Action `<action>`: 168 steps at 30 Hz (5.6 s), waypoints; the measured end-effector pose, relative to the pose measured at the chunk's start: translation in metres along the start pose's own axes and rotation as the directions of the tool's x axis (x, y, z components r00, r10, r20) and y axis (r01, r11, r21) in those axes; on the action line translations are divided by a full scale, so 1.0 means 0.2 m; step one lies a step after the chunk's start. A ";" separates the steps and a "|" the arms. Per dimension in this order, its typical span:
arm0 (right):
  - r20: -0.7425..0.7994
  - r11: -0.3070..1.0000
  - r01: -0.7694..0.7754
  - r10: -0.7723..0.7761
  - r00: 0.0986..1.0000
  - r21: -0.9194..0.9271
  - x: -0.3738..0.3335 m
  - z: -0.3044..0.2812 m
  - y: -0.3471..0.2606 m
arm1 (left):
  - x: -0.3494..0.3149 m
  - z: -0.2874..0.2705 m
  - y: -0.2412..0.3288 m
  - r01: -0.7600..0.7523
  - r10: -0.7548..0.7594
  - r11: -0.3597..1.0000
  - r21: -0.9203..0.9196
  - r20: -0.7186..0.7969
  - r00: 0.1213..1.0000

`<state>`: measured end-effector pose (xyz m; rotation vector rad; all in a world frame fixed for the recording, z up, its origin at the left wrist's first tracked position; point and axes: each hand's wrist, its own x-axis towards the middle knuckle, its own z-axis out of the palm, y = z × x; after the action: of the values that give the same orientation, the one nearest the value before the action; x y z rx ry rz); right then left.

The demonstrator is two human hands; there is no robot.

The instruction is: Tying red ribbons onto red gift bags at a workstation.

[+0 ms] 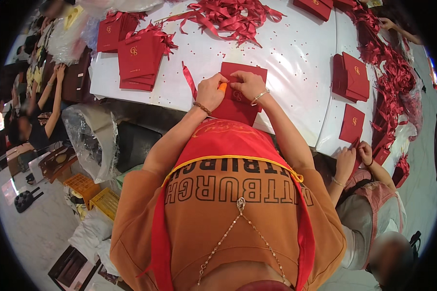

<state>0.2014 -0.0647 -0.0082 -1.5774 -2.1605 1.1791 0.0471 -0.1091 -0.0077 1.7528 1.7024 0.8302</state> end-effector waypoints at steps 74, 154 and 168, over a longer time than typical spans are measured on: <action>-0.094 0.983 0.102 -0.117 0.989 -0.152 0.00 0.08 0.18 | 0.27 -0.22 -0.26 0.252 -0.249 0.968 -0.007 0.129 0.960; -0.149 0.877 -0.107 0.198 0.969 0.469 -0.23 -0.03 0.27 | 0.05 0.26 0.12 0.040 0.012 0.984 -0.175 0.284 0.959; -0.150 0.871 -0.139 0.235 0.960 0.471 -0.25 -0.06 0.22 | 0.07 0.25 0.16 -0.161 0.151 0.986 0.040 0.186 0.971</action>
<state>0.2592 -0.0993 -0.0176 -1.6271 -1.4835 1.3874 0.1064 -0.0955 -0.0161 1.9555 1.4962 0.6709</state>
